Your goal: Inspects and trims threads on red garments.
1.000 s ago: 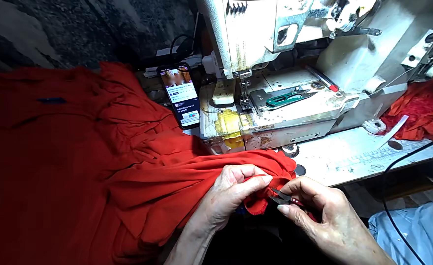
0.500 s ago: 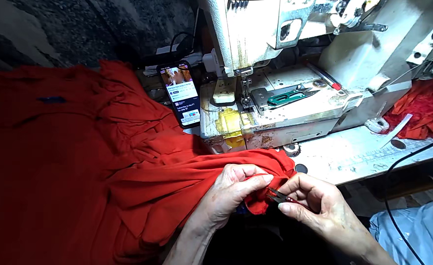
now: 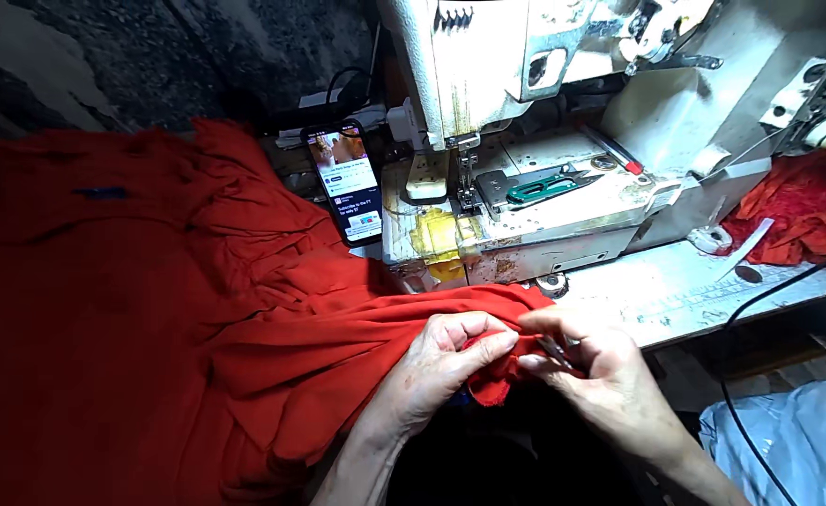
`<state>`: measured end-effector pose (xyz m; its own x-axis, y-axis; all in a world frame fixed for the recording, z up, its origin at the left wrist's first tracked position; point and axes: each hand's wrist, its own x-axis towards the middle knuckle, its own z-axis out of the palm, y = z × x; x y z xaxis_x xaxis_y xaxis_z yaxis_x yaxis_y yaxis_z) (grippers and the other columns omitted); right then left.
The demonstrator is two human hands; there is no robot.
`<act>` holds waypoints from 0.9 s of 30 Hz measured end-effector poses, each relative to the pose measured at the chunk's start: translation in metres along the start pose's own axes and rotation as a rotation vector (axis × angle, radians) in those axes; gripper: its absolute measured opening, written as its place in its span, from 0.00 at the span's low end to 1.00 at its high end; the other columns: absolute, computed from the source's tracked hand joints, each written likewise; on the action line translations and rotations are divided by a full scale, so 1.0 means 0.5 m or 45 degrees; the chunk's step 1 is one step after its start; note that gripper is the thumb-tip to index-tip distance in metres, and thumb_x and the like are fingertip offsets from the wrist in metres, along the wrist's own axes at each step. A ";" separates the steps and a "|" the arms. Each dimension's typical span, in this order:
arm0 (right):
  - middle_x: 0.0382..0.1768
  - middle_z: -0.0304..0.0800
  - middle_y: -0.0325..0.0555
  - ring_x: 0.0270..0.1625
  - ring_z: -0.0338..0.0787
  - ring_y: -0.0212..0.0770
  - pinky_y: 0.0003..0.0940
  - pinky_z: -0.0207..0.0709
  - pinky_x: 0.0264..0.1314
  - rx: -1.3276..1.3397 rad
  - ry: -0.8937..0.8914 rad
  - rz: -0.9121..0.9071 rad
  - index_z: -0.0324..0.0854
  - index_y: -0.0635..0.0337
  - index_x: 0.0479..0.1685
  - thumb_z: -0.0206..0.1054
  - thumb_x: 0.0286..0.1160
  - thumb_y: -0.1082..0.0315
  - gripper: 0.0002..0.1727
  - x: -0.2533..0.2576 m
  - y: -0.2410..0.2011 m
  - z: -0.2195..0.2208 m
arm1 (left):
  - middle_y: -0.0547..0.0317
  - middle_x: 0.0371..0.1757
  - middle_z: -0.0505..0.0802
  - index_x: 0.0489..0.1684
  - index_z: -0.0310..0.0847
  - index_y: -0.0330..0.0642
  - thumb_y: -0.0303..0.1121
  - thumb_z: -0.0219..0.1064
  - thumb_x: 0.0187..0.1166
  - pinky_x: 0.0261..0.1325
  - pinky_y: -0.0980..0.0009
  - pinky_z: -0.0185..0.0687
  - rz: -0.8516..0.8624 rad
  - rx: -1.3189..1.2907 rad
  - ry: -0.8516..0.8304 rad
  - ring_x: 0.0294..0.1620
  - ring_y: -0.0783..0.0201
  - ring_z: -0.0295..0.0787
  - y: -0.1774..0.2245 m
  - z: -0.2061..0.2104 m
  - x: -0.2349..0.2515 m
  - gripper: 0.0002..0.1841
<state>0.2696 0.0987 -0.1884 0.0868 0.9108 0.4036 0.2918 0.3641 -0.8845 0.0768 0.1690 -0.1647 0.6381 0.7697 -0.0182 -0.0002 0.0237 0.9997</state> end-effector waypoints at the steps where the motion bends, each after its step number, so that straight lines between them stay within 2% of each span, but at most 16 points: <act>1: 0.34 0.89 0.31 0.28 0.84 0.23 0.17 0.78 0.27 -0.002 -0.007 0.008 0.91 0.52 0.41 0.75 0.69 0.67 0.05 0.000 0.003 0.005 | 0.59 0.31 0.94 0.38 0.92 0.41 0.28 0.71 0.76 0.37 0.80 0.85 0.020 0.018 0.015 0.32 0.73 0.89 0.007 0.005 -0.004 0.04; 3: 0.27 0.86 0.31 0.28 0.83 0.22 0.16 0.77 0.28 -0.018 0.025 -0.032 0.89 0.53 0.31 0.72 0.66 0.71 0.02 0.003 0.006 0.008 | 0.61 0.32 0.96 0.38 0.92 0.41 0.20 0.75 0.67 0.39 0.80 0.88 0.015 0.109 0.144 0.33 0.74 0.92 0.038 0.031 -0.015 0.07; 5: 0.26 0.83 0.31 0.28 0.81 0.21 0.15 0.76 0.29 -0.063 0.035 -0.060 0.88 0.55 0.29 0.71 0.63 0.74 0.03 0.003 -0.001 0.008 | 0.62 0.34 0.96 0.41 0.90 0.40 0.15 0.76 0.63 0.39 0.79 0.89 0.054 0.213 0.252 0.34 0.73 0.92 0.045 0.049 -0.019 0.13; 8: 0.28 0.81 0.31 0.30 0.80 0.21 0.15 0.74 0.31 -0.211 -0.006 -0.192 0.85 0.55 0.32 0.66 0.62 0.74 0.04 0.003 0.009 0.013 | 0.57 0.38 0.95 0.42 0.91 0.41 0.19 0.75 0.63 0.40 0.76 0.89 0.176 0.193 0.226 0.37 0.68 0.93 -0.002 0.031 -0.011 0.11; 11: 0.28 0.79 0.32 0.29 0.80 0.24 0.20 0.73 0.26 -0.468 0.130 -0.264 0.83 0.54 0.32 0.62 0.56 0.73 0.07 0.009 0.025 0.022 | 0.55 0.33 0.94 0.44 0.88 0.41 0.21 0.77 0.62 0.39 0.76 0.88 0.061 0.033 0.151 0.34 0.68 0.92 -0.010 0.022 -0.008 0.13; 13: 0.29 0.81 0.33 0.30 0.81 0.24 0.20 0.73 0.27 -0.450 0.152 -0.263 0.84 0.55 0.34 0.62 0.57 0.73 0.08 0.009 0.027 0.029 | 0.55 0.33 0.94 0.48 0.84 0.43 0.21 0.76 0.60 0.39 0.75 0.88 -0.050 -0.009 0.102 0.34 0.68 0.92 0.000 0.013 -0.007 0.17; 15: 0.30 0.81 0.32 0.30 0.81 0.24 0.19 0.74 0.29 -0.393 0.140 -0.255 0.85 0.55 0.36 0.63 0.62 0.72 0.07 0.009 0.026 0.033 | 0.54 0.35 0.94 0.54 0.83 0.45 0.23 0.76 0.59 0.41 0.74 0.89 -0.112 -0.017 0.069 0.36 0.66 0.93 0.008 0.003 -0.008 0.21; 18: 0.29 0.81 0.31 0.30 0.81 0.22 0.18 0.75 0.30 -0.315 0.130 -0.237 0.85 0.54 0.37 0.63 0.65 0.73 0.07 0.008 0.027 0.028 | 0.53 0.37 0.95 0.59 0.83 0.44 0.24 0.74 0.65 0.44 0.74 0.89 -0.084 -0.003 0.050 0.38 0.65 0.94 0.007 -0.002 -0.009 0.21; 21: 0.32 0.83 0.32 0.32 0.81 0.22 0.17 0.76 0.33 -0.263 0.153 -0.285 0.86 0.56 0.38 0.63 0.67 0.74 0.07 0.000 0.023 0.018 | 0.54 0.39 0.95 0.57 0.85 0.45 0.24 0.73 0.69 0.43 0.73 0.89 0.122 0.096 0.115 0.39 0.65 0.93 -0.007 0.010 -0.014 0.17; 23: 0.39 0.87 0.36 0.39 0.85 0.24 0.16 0.81 0.39 -0.244 0.180 -0.371 0.87 0.58 0.42 0.63 0.67 0.76 0.10 -0.011 0.019 0.012 | 0.61 0.38 0.95 0.54 0.84 0.48 0.25 0.71 0.70 0.44 0.74 0.89 0.366 0.281 0.234 0.39 0.68 0.93 -0.026 0.026 -0.023 0.15; 24: 0.42 0.88 0.39 0.41 0.86 0.24 0.16 0.82 0.42 -0.240 0.195 -0.418 0.87 0.59 0.42 0.62 0.67 0.76 0.10 -0.019 0.019 0.012 | 0.64 0.40 0.94 0.50 0.84 0.47 0.26 0.68 0.70 0.47 0.75 0.90 0.526 0.408 0.312 0.43 0.70 0.92 -0.038 0.035 -0.031 0.12; 26: 0.45 0.88 0.43 0.43 0.86 0.25 0.15 0.81 0.43 -0.247 0.221 -0.496 0.85 0.59 0.42 0.61 0.71 0.74 0.08 -0.042 0.025 0.018 | 0.66 0.45 0.96 0.37 0.85 0.47 0.28 0.65 0.74 0.61 0.74 0.85 0.809 0.666 0.485 0.54 0.72 0.91 -0.064 0.055 -0.052 0.04; 27: 0.46 0.88 0.45 0.45 0.87 0.26 0.15 0.81 0.44 -0.261 0.233 -0.528 0.84 0.59 0.43 0.60 0.75 0.73 0.07 -0.054 0.032 0.022 | 0.65 0.48 0.96 0.34 0.85 0.48 0.28 0.65 0.78 0.68 0.72 0.81 0.894 0.756 0.543 0.59 0.70 0.90 -0.076 0.063 -0.066 0.05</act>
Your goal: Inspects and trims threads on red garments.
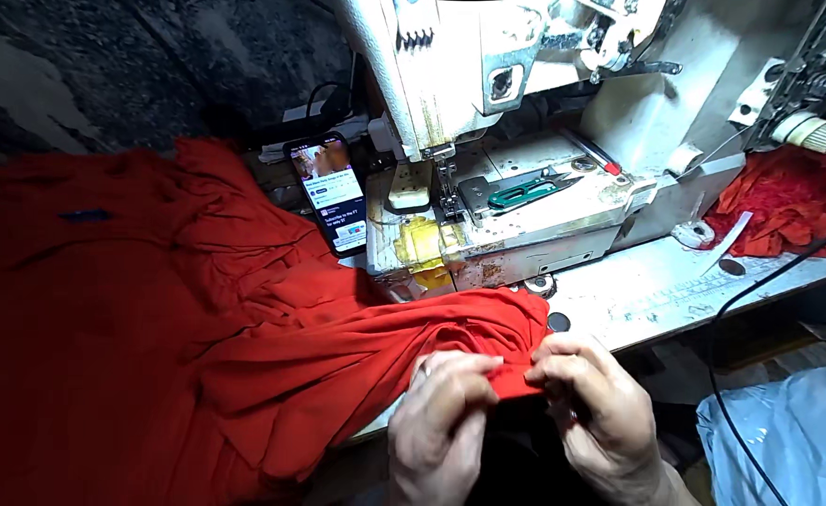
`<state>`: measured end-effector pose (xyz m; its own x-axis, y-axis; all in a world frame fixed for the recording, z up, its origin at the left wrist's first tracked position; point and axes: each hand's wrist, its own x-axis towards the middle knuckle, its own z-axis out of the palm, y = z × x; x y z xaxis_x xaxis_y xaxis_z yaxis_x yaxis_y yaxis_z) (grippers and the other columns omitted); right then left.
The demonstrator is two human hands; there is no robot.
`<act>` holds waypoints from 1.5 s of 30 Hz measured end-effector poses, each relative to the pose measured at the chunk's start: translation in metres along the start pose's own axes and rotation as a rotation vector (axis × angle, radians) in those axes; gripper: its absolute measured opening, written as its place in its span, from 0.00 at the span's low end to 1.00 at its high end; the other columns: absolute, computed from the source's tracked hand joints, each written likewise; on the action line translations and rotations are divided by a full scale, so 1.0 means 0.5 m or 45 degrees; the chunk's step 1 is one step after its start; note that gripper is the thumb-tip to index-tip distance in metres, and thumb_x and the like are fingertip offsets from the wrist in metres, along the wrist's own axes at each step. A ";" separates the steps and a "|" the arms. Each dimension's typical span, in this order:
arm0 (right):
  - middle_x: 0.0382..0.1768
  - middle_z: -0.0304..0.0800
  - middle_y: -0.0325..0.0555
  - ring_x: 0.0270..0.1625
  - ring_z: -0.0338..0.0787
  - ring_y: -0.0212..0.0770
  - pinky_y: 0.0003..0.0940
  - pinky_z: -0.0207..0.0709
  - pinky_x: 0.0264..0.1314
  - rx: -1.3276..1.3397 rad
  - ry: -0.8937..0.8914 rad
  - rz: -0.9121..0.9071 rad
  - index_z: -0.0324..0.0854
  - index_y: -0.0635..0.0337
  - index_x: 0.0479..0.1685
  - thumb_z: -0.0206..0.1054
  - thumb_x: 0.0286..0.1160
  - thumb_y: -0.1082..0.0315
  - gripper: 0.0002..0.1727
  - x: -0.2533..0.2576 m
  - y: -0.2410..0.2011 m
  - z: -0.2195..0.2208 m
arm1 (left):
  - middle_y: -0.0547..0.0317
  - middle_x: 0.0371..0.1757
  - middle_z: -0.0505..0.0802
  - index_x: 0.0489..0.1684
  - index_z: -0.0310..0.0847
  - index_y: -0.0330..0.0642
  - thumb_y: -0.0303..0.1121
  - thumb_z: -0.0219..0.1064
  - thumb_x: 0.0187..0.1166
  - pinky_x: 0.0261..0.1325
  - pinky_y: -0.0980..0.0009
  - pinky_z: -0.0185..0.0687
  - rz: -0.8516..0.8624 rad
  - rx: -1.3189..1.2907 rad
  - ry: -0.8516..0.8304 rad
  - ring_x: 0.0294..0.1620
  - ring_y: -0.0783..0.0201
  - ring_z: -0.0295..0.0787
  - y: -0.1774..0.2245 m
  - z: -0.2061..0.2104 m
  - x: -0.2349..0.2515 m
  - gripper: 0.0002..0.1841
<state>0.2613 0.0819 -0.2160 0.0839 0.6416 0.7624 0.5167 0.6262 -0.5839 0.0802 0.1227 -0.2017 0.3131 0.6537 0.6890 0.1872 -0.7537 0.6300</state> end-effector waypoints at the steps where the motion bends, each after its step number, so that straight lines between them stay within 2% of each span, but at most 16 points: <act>1: 0.48 0.88 0.46 0.47 0.88 0.27 0.15 0.81 0.47 -0.013 0.008 -0.027 0.83 0.58 0.43 0.59 0.76 0.72 0.07 -0.013 0.003 0.003 | 0.65 0.50 0.96 0.33 0.86 0.49 0.28 0.66 0.79 0.72 0.70 0.77 0.039 0.062 0.040 0.63 0.68 0.88 0.006 0.004 -0.020 0.06; 5: 0.48 0.87 0.47 0.49 0.88 0.29 0.16 0.82 0.49 -0.047 0.024 -0.067 0.82 0.57 0.44 0.61 0.77 0.73 0.06 -0.058 0.014 0.000 | 0.70 0.53 0.94 0.43 0.89 0.51 0.35 0.71 0.78 0.76 0.71 0.71 0.039 0.185 0.115 0.66 0.69 0.83 0.028 0.018 -0.084 0.03; 10: 0.46 0.83 0.42 0.49 0.85 0.26 0.13 0.79 0.52 -0.089 0.036 -0.094 0.81 0.55 0.43 0.61 0.79 0.71 0.04 -0.070 0.006 -0.003 | 0.68 0.48 0.94 0.47 0.90 0.49 0.39 0.76 0.74 0.70 0.73 0.72 -0.077 0.253 0.157 0.58 0.72 0.85 0.048 0.028 -0.086 0.10; 13: 0.45 0.81 0.40 0.47 0.83 0.24 0.11 0.77 0.53 -0.127 0.078 -0.104 0.81 0.53 0.42 0.62 0.80 0.70 0.03 -0.073 -0.002 -0.002 | 0.62 0.46 0.95 0.45 0.92 0.45 0.41 0.76 0.72 0.68 0.70 0.69 -0.150 0.417 0.111 0.57 0.68 0.83 0.057 0.034 -0.077 0.12; 15: 0.45 0.79 0.39 0.48 0.83 0.23 0.11 0.77 0.54 -0.145 0.098 -0.119 0.80 0.53 0.41 0.63 0.80 0.69 0.02 -0.074 -0.004 0.000 | 0.61 0.41 0.95 0.38 0.93 0.45 0.36 0.75 0.72 0.65 0.72 0.71 -0.166 0.434 0.121 0.53 0.68 0.85 0.051 0.039 -0.079 0.07; 17: 0.46 0.79 0.39 0.49 0.83 0.24 0.11 0.77 0.56 -0.165 0.058 -0.150 0.80 0.53 0.41 0.63 0.81 0.68 0.02 -0.080 -0.003 -0.001 | 0.64 0.41 0.93 0.36 0.92 0.48 0.34 0.72 0.76 0.67 0.73 0.73 -0.118 0.390 0.140 0.53 0.70 0.85 0.041 0.037 -0.089 0.04; 21: 0.47 0.87 0.45 0.50 0.88 0.32 0.19 0.81 0.51 -0.021 -0.127 -0.179 0.80 0.54 0.41 0.60 0.80 0.66 0.05 -0.113 0.013 -0.015 | 0.72 0.47 0.91 0.42 0.89 0.54 0.35 0.69 0.80 0.72 0.70 0.68 0.051 0.453 0.170 0.58 0.72 0.83 0.028 0.025 -0.105 0.03; 25: 0.51 0.89 0.44 0.55 0.89 0.29 0.19 0.84 0.57 0.326 -0.053 0.068 0.83 0.58 0.43 0.64 0.81 0.69 0.04 -0.109 -0.005 -0.024 | 0.74 0.47 0.90 0.42 0.89 0.55 0.36 0.70 0.79 0.65 0.72 0.62 0.158 0.547 0.166 0.54 0.72 0.78 0.023 0.020 -0.113 0.03; 28: 0.43 0.89 0.42 0.44 0.89 0.24 0.15 0.84 0.48 0.211 0.001 0.100 0.86 0.59 0.51 0.65 0.84 0.69 0.07 -0.074 -0.017 -0.026 | 0.74 0.47 0.90 0.43 0.90 0.55 0.36 0.69 0.80 0.64 0.72 0.62 0.171 0.581 0.160 0.52 0.72 0.77 0.023 0.018 -0.117 0.04; 31: 0.36 0.92 0.43 0.35 0.86 0.24 0.16 0.79 0.39 0.133 -0.279 0.087 0.89 0.64 0.56 0.62 0.85 0.67 0.13 -0.040 -0.017 -0.029 | 0.73 0.47 0.91 0.42 0.90 0.54 0.36 0.70 0.79 0.63 0.72 0.62 0.186 0.591 0.168 0.51 0.72 0.77 0.022 0.016 -0.118 0.04; 33: 0.33 0.93 0.41 0.33 0.88 0.29 0.23 0.79 0.33 0.012 -0.471 0.045 0.90 0.61 0.50 0.62 0.79 0.69 0.12 -0.030 -0.017 -0.028 | 0.72 0.47 0.90 0.42 0.90 0.54 0.35 0.69 0.80 0.63 0.73 0.63 0.172 0.580 0.177 0.51 0.72 0.77 0.024 0.016 -0.116 0.04; 35: 0.26 0.88 0.40 0.28 0.86 0.32 0.27 0.74 0.25 -0.080 -0.527 -0.014 0.86 0.59 0.40 0.61 0.69 0.72 0.09 -0.028 -0.018 -0.020 | 0.72 0.47 0.90 0.43 0.89 0.53 0.36 0.67 0.81 0.64 0.73 0.65 0.122 0.543 0.178 0.53 0.72 0.79 0.027 0.016 -0.111 0.04; 37: 0.24 0.82 0.39 0.25 0.81 0.29 0.23 0.69 0.24 -0.066 -0.456 0.003 0.82 0.58 0.37 0.58 0.77 0.71 0.07 -0.034 -0.016 -0.015 | 0.71 0.47 0.90 0.43 0.88 0.53 0.37 0.67 0.82 0.64 0.74 0.66 0.097 0.524 0.193 0.53 0.72 0.80 0.027 0.019 -0.108 0.04; 39: 0.28 0.83 0.38 0.29 0.81 0.24 0.16 0.75 0.31 0.103 -0.249 0.183 0.80 0.58 0.40 0.55 0.90 0.64 0.12 -0.042 -0.018 -0.021 | 0.71 0.48 0.89 0.43 0.86 0.53 0.37 0.66 0.84 0.64 0.75 0.66 0.091 0.543 0.196 0.53 0.73 0.80 0.026 0.020 -0.108 0.04; 42: 0.25 0.80 0.29 0.22 0.78 0.19 0.14 0.75 0.24 0.346 0.103 0.518 0.81 0.47 0.42 0.60 0.89 0.54 0.11 -0.050 -0.016 -0.046 | 0.72 0.47 0.89 0.43 0.86 0.54 0.38 0.66 0.84 0.64 0.74 0.65 0.083 0.574 0.199 0.52 0.73 0.79 0.025 0.019 -0.115 0.04; 45: 0.27 0.82 0.29 0.25 0.79 0.18 0.11 0.74 0.27 0.323 0.040 0.485 0.81 0.50 0.43 0.59 0.90 0.58 0.10 -0.068 -0.010 -0.057 | 0.73 0.47 0.90 0.43 0.87 0.55 0.39 0.68 0.83 0.64 0.73 0.65 0.077 0.545 0.197 0.53 0.73 0.79 0.020 0.021 -0.121 0.04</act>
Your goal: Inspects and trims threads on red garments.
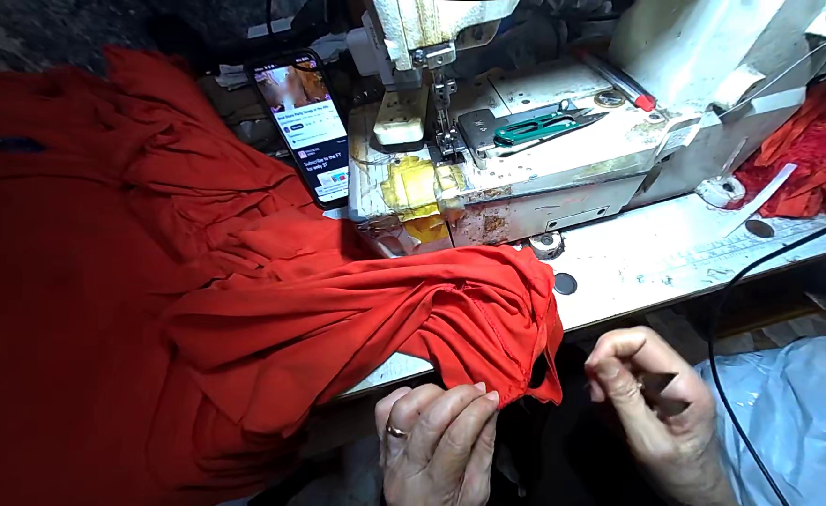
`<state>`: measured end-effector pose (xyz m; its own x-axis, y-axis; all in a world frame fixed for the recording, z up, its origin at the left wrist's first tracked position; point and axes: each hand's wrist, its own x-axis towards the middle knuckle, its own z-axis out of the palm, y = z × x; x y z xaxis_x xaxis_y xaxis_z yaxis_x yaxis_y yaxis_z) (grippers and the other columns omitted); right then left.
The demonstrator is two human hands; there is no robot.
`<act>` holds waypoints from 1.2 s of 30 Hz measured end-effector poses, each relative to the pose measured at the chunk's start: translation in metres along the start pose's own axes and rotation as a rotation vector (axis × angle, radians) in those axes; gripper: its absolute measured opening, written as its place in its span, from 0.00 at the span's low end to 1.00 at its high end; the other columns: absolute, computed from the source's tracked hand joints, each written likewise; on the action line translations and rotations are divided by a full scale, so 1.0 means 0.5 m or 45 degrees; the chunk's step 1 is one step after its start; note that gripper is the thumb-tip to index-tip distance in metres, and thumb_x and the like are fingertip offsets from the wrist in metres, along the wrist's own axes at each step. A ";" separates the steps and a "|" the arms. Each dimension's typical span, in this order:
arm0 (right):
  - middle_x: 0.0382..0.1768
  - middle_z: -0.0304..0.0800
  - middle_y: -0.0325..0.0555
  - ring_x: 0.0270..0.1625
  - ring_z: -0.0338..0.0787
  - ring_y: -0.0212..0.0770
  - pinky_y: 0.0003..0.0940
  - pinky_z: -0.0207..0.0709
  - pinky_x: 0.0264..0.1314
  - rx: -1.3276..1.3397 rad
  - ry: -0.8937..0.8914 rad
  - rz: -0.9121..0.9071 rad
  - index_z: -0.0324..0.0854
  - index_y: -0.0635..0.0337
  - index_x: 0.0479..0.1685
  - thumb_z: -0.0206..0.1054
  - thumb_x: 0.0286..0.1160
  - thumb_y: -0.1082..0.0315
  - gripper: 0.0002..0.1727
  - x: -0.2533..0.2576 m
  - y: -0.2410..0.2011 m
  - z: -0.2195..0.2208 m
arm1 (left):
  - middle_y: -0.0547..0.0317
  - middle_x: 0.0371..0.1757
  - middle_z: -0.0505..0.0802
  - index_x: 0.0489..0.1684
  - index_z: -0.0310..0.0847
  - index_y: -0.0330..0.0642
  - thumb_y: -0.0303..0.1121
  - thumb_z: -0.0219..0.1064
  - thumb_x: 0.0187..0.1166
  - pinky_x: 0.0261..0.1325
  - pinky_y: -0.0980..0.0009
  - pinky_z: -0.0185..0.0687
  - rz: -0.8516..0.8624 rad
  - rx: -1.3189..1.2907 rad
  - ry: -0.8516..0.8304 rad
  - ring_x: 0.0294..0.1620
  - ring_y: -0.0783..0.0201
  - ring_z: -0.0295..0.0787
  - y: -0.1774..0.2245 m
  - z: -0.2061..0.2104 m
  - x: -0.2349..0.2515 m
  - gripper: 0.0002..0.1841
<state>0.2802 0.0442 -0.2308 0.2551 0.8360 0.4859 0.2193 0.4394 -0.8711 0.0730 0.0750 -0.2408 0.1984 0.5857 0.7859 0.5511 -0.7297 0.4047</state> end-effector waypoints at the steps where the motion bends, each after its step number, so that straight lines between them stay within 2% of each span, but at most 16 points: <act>1: 0.29 0.84 0.31 0.28 0.81 0.17 0.10 0.75 0.31 -0.038 -0.052 -0.046 0.81 0.53 0.43 0.58 0.90 0.59 0.11 -0.007 0.003 0.002 | 0.73 0.47 0.90 0.44 0.87 0.55 0.39 0.68 0.83 0.65 0.73 0.64 -0.001 -0.011 -0.003 0.53 0.73 0.79 0.000 0.001 -0.001 0.04; 4: 0.34 0.89 0.37 0.34 0.85 0.17 0.10 0.80 0.38 -0.086 -0.121 -0.112 0.83 0.62 0.45 0.60 0.89 0.62 0.12 -0.020 0.006 0.021 | 0.73 0.46 0.90 0.44 0.87 0.56 0.39 0.69 0.82 0.67 0.72 0.64 0.000 -0.006 0.000 0.54 0.73 0.79 0.001 0.006 -0.002 0.03; 7: 0.31 0.88 0.40 0.30 0.81 0.17 0.10 0.75 0.34 -0.076 -0.158 -0.072 0.85 0.66 0.44 0.67 0.83 0.63 0.12 -0.025 0.003 0.055 | 0.73 0.44 0.90 0.42 0.88 0.55 0.39 0.69 0.81 0.66 0.72 0.64 0.013 0.008 0.000 0.53 0.73 0.79 0.001 0.007 0.000 0.03; 10: 0.27 0.86 0.43 0.29 0.81 0.21 0.10 0.74 0.34 -0.155 -0.152 -0.163 0.82 0.67 0.36 0.68 0.79 0.69 0.08 -0.027 0.006 0.079 | 0.72 0.43 0.89 0.41 0.87 0.54 0.38 0.70 0.80 0.65 0.74 0.65 0.026 -0.022 -0.028 0.52 0.73 0.79 -0.004 0.010 -0.004 0.03; 13: 0.29 0.86 0.45 0.32 0.84 0.26 0.13 0.76 0.36 -0.283 -0.183 -0.316 0.82 0.64 0.37 0.65 0.83 0.68 0.09 -0.023 0.008 0.066 | 0.72 0.41 0.90 0.39 0.88 0.54 0.41 0.73 0.75 0.66 0.73 0.69 -0.044 -0.148 -0.095 0.51 0.73 0.82 -0.008 -0.001 -0.004 0.04; 15: 0.34 0.85 0.45 0.36 0.84 0.27 0.14 0.76 0.37 -0.340 -0.213 -0.330 0.83 0.62 0.39 0.64 0.84 0.66 0.09 -0.019 0.012 0.054 | 0.72 0.46 0.91 0.46 0.89 0.56 0.42 0.69 0.79 0.66 0.74 0.75 -0.036 -0.203 -0.155 0.55 0.74 0.84 -0.009 -0.018 0.017 0.07; 17: 0.38 0.85 0.44 0.40 0.84 0.26 0.14 0.78 0.39 -0.383 -0.228 -0.304 0.82 0.60 0.38 0.63 0.84 0.65 0.08 -0.019 0.016 0.050 | 0.69 0.56 0.92 0.56 0.88 0.56 0.37 0.63 0.84 0.63 0.74 0.77 0.067 -0.191 -0.258 0.57 0.72 0.85 -0.012 -0.029 0.060 0.10; 20: 0.36 0.85 0.44 0.39 0.85 0.28 0.16 0.79 0.40 -0.366 -0.247 -0.259 0.82 0.60 0.38 0.61 0.83 0.68 0.08 -0.017 0.010 0.057 | 0.67 0.65 0.93 0.59 0.92 0.56 0.35 0.62 0.84 0.55 0.69 0.81 0.248 -0.080 -0.553 0.58 0.67 0.88 -0.037 -0.026 0.122 0.14; 23: 0.34 0.87 0.43 0.35 0.84 0.24 0.14 0.79 0.39 -0.293 -0.202 -0.158 0.84 0.63 0.38 0.63 0.78 0.71 0.06 -0.019 0.008 0.071 | 0.63 0.54 0.95 0.49 0.96 0.50 0.33 0.64 0.80 0.52 0.68 0.80 0.399 -0.089 -0.708 0.52 0.64 0.87 -0.069 -0.011 0.153 0.12; 25: 0.32 0.88 0.39 0.34 0.84 0.20 0.12 0.79 0.39 -0.167 -0.132 0.044 0.86 0.64 0.36 0.65 0.75 0.73 0.05 -0.022 0.002 0.076 | 0.60 0.47 0.96 0.42 0.97 0.47 0.29 0.67 0.74 0.51 0.69 0.79 0.442 -0.158 -0.742 0.48 0.63 0.88 -0.070 -0.006 0.165 0.11; 27: 0.31 0.89 0.37 0.32 0.84 0.19 0.13 0.78 0.36 -0.073 -0.090 0.228 0.88 0.64 0.35 0.67 0.74 0.74 0.05 -0.020 -0.007 0.073 | 0.60 0.45 0.95 0.36 0.97 0.45 0.28 0.68 0.73 0.56 0.71 0.80 0.357 -0.269 -0.716 0.50 0.65 0.88 -0.078 0.001 0.162 0.08; 29: 0.28 0.85 0.35 0.30 0.80 0.18 0.12 0.74 0.33 -0.059 -0.132 0.198 0.85 0.63 0.35 0.65 0.76 0.72 0.06 -0.020 -0.006 0.067 | 0.64 0.44 0.96 0.34 0.96 0.43 0.27 0.69 0.73 0.60 0.76 0.79 0.157 -0.435 -0.635 0.52 0.72 0.88 -0.084 0.007 0.155 0.07; 31: 0.26 0.82 0.35 0.28 0.76 0.17 0.12 0.69 0.32 -0.070 -0.170 0.168 0.84 0.64 0.34 0.62 0.77 0.72 0.07 -0.018 -0.018 0.059 | 0.68 0.36 0.94 0.33 0.94 0.40 0.28 0.71 0.75 0.52 0.85 0.82 -0.049 -0.488 -0.582 0.41 0.83 0.86 -0.069 0.000 0.154 0.06; 32: 0.27 0.82 0.35 0.28 0.76 0.17 0.12 0.69 0.32 -0.076 -0.182 0.168 0.84 0.64 0.34 0.62 0.77 0.72 0.07 -0.017 -0.023 0.056 | 0.68 0.34 0.93 0.33 0.93 0.40 0.29 0.70 0.77 0.50 0.86 0.81 -0.078 -0.491 -0.594 0.38 0.85 0.85 -0.065 -0.002 0.153 0.06; 34: 0.30 0.84 0.37 0.31 0.79 0.18 0.12 0.73 0.35 -0.044 -0.183 0.191 0.84 0.65 0.34 0.63 0.76 0.73 0.06 -0.013 -0.025 0.054 | 0.68 0.36 0.95 0.33 0.95 0.42 0.29 0.70 0.77 0.54 0.84 0.80 -0.068 -0.500 -0.615 0.41 0.84 0.86 -0.066 -0.001 0.150 0.07; 36: 0.33 0.84 0.37 0.33 0.80 0.19 0.12 0.74 0.36 0.000 -0.147 0.180 0.85 0.64 0.35 0.66 0.77 0.73 0.06 -0.011 -0.018 0.057 | 0.67 0.40 0.96 0.32 0.97 0.44 0.25 0.70 0.71 0.59 0.79 0.81 -0.057 -0.554 -0.577 0.49 0.76 0.89 -0.066 0.007 0.159 0.07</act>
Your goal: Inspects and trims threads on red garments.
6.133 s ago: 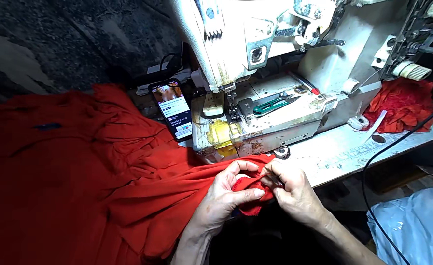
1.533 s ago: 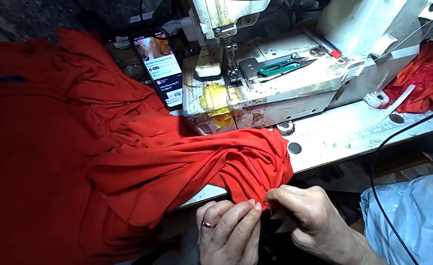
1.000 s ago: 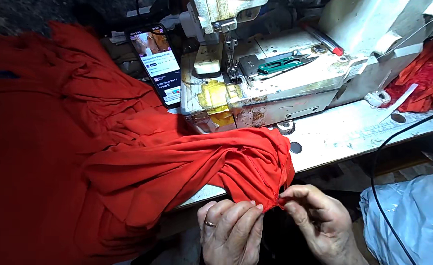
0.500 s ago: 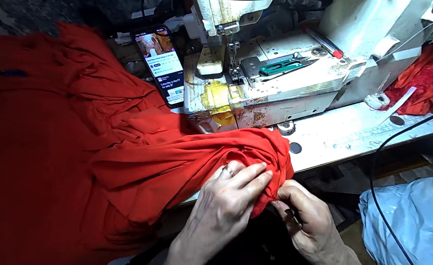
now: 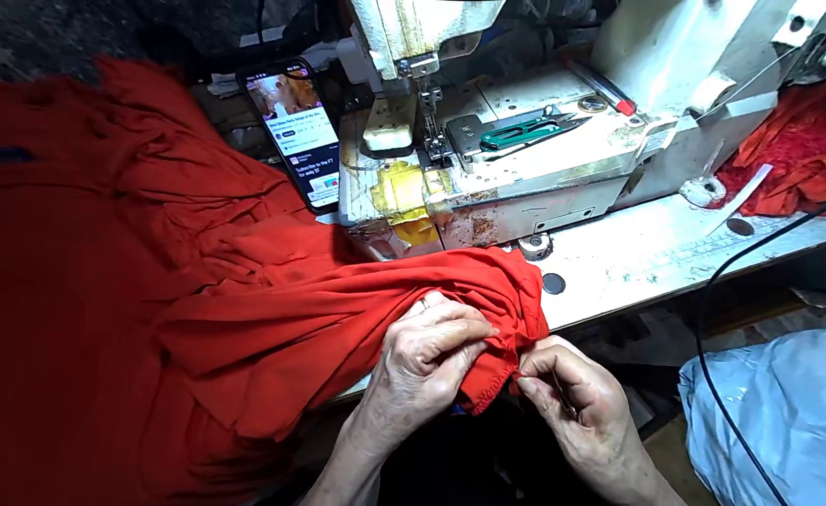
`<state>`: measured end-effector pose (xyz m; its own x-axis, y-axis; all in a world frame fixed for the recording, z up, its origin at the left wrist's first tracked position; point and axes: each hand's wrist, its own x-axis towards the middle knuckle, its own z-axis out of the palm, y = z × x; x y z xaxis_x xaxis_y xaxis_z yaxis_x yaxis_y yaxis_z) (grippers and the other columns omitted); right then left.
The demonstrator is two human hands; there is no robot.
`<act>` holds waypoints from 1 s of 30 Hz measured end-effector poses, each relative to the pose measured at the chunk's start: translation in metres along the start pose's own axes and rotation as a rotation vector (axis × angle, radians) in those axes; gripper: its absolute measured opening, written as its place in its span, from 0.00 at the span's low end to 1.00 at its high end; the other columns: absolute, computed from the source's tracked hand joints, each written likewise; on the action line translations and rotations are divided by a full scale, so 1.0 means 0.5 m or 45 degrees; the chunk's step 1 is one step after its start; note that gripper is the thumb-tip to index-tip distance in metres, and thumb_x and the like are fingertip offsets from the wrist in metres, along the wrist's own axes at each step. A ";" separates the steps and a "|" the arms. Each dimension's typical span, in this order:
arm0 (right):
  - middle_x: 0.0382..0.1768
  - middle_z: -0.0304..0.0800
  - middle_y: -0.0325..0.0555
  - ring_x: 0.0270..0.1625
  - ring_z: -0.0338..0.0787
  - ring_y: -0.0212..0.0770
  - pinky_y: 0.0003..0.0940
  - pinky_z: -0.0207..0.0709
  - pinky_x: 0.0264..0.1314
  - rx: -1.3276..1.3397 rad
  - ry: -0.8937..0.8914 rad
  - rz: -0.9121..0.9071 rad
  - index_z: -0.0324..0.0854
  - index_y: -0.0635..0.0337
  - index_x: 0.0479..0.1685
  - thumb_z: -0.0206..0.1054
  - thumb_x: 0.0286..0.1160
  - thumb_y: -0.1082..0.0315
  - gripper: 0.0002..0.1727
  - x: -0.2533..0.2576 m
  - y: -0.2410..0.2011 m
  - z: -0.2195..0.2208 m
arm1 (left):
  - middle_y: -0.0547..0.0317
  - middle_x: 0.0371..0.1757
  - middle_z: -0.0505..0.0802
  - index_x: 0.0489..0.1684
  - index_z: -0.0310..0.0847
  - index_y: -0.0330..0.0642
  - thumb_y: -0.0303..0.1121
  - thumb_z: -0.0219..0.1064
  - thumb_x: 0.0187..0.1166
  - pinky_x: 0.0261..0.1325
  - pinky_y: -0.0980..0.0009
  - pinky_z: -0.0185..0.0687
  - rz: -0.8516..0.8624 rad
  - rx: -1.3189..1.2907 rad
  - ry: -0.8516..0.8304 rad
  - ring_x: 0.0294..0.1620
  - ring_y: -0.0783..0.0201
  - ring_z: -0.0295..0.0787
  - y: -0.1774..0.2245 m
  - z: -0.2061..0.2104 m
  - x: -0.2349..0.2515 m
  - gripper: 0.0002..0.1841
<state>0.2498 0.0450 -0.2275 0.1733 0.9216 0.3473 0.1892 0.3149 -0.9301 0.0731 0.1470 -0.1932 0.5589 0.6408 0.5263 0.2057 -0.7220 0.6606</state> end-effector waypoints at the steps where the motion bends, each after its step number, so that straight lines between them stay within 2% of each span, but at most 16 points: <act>1: 0.34 0.86 0.38 0.33 0.81 0.19 0.12 0.75 0.36 0.002 0.036 -0.058 0.86 0.64 0.35 0.67 0.78 0.71 0.06 -0.002 0.009 0.003 | 0.68 0.43 0.96 0.33 0.97 0.45 0.26 0.70 0.70 0.61 0.77 0.83 0.016 0.008 0.010 0.52 0.74 0.89 -0.005 0.000 0.003 0.08; 4: 0.37 0.89 0.40 0.40 0.86 0.22 0.12 0.81 0.42 -0.132 0.161 -0.321 0.85 0.61 0.37 0.67 0.80 0.67 0.07 -0.012 0.027 0.006 | 0.66 0.41 0.95 0.31 0.95 0.41 0.24 0.70 0.69 0.60 0.78 0.81 0.027 0.061 0.040 0.51 0.73 0.88 0.001 0.004 0.006 0.07; 6: 0.40 0.89 0.40 0.44 0.89 0.24 0.15 0.84 0.47 -0.168 0.192 -0.374 0.83 0.59 0.40 0.63 0.85 0.65 0.08 -0.026 0.020 -0.005 | 0.66 0.42 0.95 0.33 0.96 0.42 0.26 0.69 0.71 0.61 0.77 0.81 0.031 0.071 0.017 0.52 0.73 0.88 -0.005 0.002 0.000 0.07; 10: 0.40 0.85 0.31 0.28 0.81 0.17 0.11 0.78 0.26 0.007 0.386 -0.148 0.82 0.51 0.45 0.62 0.89 0.60 0.08 -0.062 0.008 -0.032 | 0.67 0.44 0.95 0.39 0.96 0.43 0.29 0.68 0.76 0.60 0.79 0.77 0.076 0.077 0.011 0.52 0.77 0.86 -0.024 0.003 -0.013 0.08; 12: 0.36 0.86 0.31 0.27 0.81 0.16 0.11 0.77 0.26 -0.016 0.443 -0.029 0.83 0.56 0.40 0.63 0.87 0.63 0.09 -0.071 -0.002 -0.031 | 0.67 0.51 0.95 0.48 0.94 0.43 0.30 0.67 0.73 0.65 0.77 0.79 0.098 0.070 0.035 0.58 0.75 0.86 -0.028 0.005 -0.014 0.11; 14: 0.34 0.88 0.44 0.31 0.82 0.23 0.17 0.78 0.34 -0.170 0.188 0.045 0.85 0.68 0.38 0.62 0.84 0.70 0.11 -0.079 -0.012 -0.035 | 0.64 0.58 0.94 0.52 0.91 0.44 0.30 0.67 0.73 0.72 0.70 0.82 0.091 0.069 0.120 0.66 0.69 0.86 -0.015 0.007 -0.027 0.13; 15: 0.34 0.89 0.49 0.33 0.85 0.30 0.22 0.80 0.37 -0.281 -0.028 0.052 0.86 0.69 0.38 0.63 0.82 0.72 0.09 -0.083 -0.010 -0.040 | 0.65 0.57 0.94 0.49 0.91 0.46 0.32 0.68 0.74 0.69 0.69 0.84 0.075 0.083 0.197 0.65 0.68 0.87 -0.004 0.009 -0.039 0.10; 17: 0.30 0.88 0.52 0.31 0.89 0.43 0.39 0.82 0.32 -0.416 -0.457 0.036 0.85 0.65 0.36 0.65 0.74 0.73 0.05 -0.087 0.006 -0.049 | 0.70 0.46 0.93 0.40 0.89 0.52 0.39 0.71 0.75 0.60 0.73 0.85 0.030 0.138 0.337 0.56 0.72 0.88 0.017 0.016 -0.065 0.05; 18: 0.26 0.87 0.52 0.28 0.88 0.45 0.43 0.79 0.29 -0.384 -0.575 0.031 0.85 0.65 0.30 0.67 0.77 0.69 0.09 -0.090 0.016 -0.052 | 0.71 0.40 0.93 0.37 0.89 0.52 0.41 0.71 0.75 0.56 0.76 0.82 0.002 0.180 0.361 0.51 0.75 0.87 0.029 0.020 -0.076 0.06; 19: 0.22 0.85 0.51 0.25 0.85 0.44 0.40 0.75 0.27 -0.347 -0.603 0.013 0.84 0.64 0.26 0.68 0.79 0.66 0.13 -0.095 0.026 -0.053 | 0.70 0.37 0.93 0.35 0.90 0.52 0.41 0.71 0.75 0.54 0.77 0.79 -0.024 0.233 0.350 0.47 0.76 0.86 0.041 0.023 -0.085 0.06; 20: 0.23 0.86 0.50 0.27 0.86 0.41 0.35 0.77 0.29 -0.326 -0.532 -0.021 0.85 0.64 0.25 0.69 0.77 0.67 0.13 -0.101 0.035 -0.054 | 0.68 0.35 0.93 0.34 0.91 0.51 0.40 0.71 0.76 0.53 0.76 0.76 -0.049 0.299 0.326 0.45 0.75 0.85 0.051 0.027 -0.092 0.06; 23: 0.42 0.89 0.45 0.43 0.87 0.27 0.16 0.82 0.46 -0.236 -0.082 -0.152 0.88 0.61 0.41 0.71 0.74 0.72 0.03 -0.093 0.037 -0.062 | 0.65 0.34 0.94 0.34 0.95 0.52 0.40 0.70 0.75 0.52 0.70 0.70 -0.100 0.497 0.302 0.42 0.72 0.83 0.070 0.041 -0.092 0.08; 25: 0.50 0.89 0.37 0.44 0.88 0.22 0.13 0.84 0.45 -0.244 0.167 -0.300 0.88 0.52 0.50 0.71 0.78 0.67 0.07 -0.060 0.029 -0.062 | 0.65 0.33 0.94 0.33 0.96 0.51 0.45 0.70 0.73 0.49 0.68 0.68 -0.107 0.602 0.313 0.39 0.71 0.82 0.077 0.052 -0.081 0.11; 27: 0.61 0.87 0.36 0.42 0.86 0.20 0.14 0.83 0.43 -0.284 0.208 -0.454 0.88 0.50 0.56 0.71 0.78 0.68 0.11 -0.010 0.019 -0.050 | 0.65 0.31 0.94 0.30 0.95 0.51 0.49 0.69 0.70 0.45 0.65 0.66 -0.113 0.720 0.317 0.35 0.69 0.82 0.082 0.066 -0.064 0.14; 29: 0.67 0.86 0.43 0.54 0.88 0.25 0.19 0.85 0.56 -0.299 0.081 -0.530 0.88 0.57 0.57 0.70 0.74 0.73 0.14 0.035 0.016 -0.029 | 0.67 0.28 0.93 0.27 0.94 0.51 0.48 0.68 0.70 0.42 0.64 0.65 -0.108 0.795 0.312 0.31 0.69 0.81 0.081 0.080 -0.053 0.14; 30: 0.63 0.89 0.48 0.60 0.90 0.30 0.22 0.86 0.61 -0.290 0.033 -0.566 0.90 0.63 0.52 0.69 0.70 0.77 0.13 0.053 0.021 -0.017 | 0.68 0.27 0.92 0.25 0.94 0.52 0.45 0.67 0.70 0.40 0.64 0.64 -0.090 0.807 0.318 0.29 0.70 0.80 0.077 0.086 -0.050 0.12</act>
<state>0.2647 0.0708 -0.2270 0.0517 0.7025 0.7098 0.4558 0.6158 -0.6427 0.1015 0.0920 -0.2040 0.3401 0.6782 0.6514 0.7080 -0.6406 0.2972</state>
